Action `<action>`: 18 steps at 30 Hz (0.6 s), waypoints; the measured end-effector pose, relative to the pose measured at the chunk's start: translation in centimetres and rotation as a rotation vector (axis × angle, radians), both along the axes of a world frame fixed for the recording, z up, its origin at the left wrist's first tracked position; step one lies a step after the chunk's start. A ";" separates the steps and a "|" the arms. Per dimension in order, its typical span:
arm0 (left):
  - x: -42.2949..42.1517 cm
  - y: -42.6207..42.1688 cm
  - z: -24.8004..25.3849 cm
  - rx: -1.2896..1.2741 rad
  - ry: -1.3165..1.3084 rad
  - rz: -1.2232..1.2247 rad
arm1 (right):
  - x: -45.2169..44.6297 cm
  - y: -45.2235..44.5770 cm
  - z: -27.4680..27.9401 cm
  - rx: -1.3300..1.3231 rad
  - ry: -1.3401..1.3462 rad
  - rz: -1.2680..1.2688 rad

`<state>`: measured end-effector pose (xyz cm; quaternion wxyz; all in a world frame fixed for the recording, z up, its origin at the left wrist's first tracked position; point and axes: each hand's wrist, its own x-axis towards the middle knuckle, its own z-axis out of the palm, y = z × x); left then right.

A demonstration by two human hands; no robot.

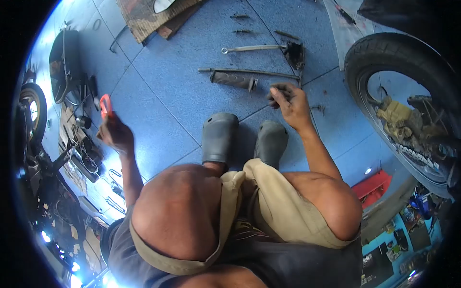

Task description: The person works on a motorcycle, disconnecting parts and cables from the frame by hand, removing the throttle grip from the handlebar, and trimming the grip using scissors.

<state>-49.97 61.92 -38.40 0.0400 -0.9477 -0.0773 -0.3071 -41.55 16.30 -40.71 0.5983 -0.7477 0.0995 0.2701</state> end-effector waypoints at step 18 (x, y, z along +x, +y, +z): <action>9.1 -23.7 -7.7 -0.245 0.617 -0.808 | -2.9 -6.3 5.9 -0.060 0.002 -0.049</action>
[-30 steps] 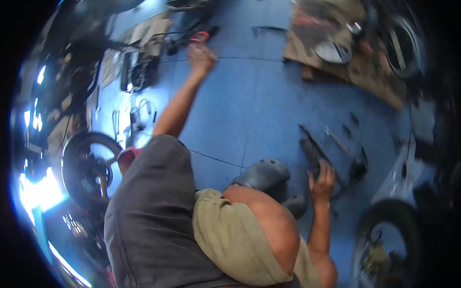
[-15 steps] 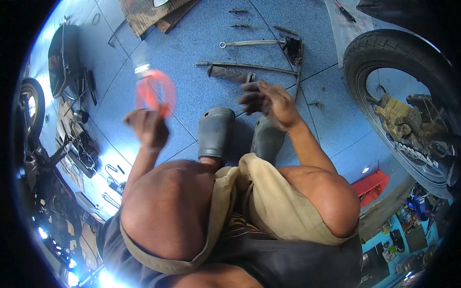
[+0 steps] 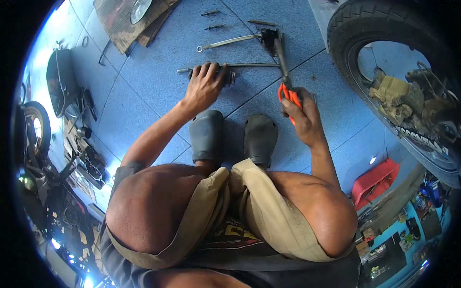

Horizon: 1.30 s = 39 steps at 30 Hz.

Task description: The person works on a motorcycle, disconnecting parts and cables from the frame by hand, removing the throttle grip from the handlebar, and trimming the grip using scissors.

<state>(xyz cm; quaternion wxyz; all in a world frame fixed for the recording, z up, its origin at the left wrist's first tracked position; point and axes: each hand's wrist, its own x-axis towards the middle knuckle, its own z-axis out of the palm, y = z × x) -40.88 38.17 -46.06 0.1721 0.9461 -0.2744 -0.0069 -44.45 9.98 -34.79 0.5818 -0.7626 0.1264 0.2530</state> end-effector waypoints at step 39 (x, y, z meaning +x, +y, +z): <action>2.2 0.0 16.2 -0.606 0.268 0.287 | -0.7 1.5 6.0 0.221 0.345 0.118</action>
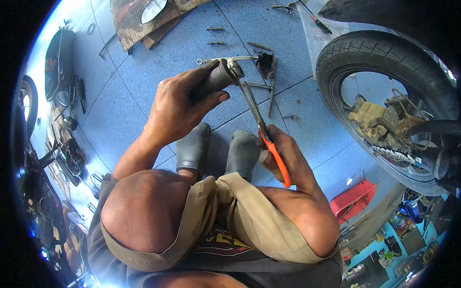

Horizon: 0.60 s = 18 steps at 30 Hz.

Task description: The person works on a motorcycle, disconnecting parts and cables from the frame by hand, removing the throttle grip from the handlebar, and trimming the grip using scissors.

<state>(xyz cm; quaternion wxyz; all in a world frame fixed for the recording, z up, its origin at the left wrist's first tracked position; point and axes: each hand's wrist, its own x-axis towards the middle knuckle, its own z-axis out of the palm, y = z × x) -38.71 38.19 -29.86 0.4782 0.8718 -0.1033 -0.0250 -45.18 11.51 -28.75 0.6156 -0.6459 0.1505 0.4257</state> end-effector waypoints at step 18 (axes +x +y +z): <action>-0.8 -2.4 -0.6 -0.055 -0.080 0.136 | 0.8 1.5 1.5 0.114 -0.107 0.050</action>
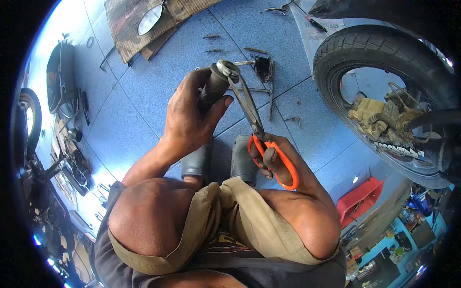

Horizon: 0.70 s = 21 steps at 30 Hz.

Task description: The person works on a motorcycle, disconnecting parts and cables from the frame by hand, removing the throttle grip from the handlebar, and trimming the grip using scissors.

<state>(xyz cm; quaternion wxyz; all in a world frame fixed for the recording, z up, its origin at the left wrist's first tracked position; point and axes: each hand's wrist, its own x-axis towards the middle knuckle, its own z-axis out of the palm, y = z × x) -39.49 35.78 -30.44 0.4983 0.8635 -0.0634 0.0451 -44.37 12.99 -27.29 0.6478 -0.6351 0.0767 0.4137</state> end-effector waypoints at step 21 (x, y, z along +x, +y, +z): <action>-0.3 -0.3 -1.7 0.006 -0.005 -0.002 | -0.8 0.5 -1.6 0.091 0.020 -0.025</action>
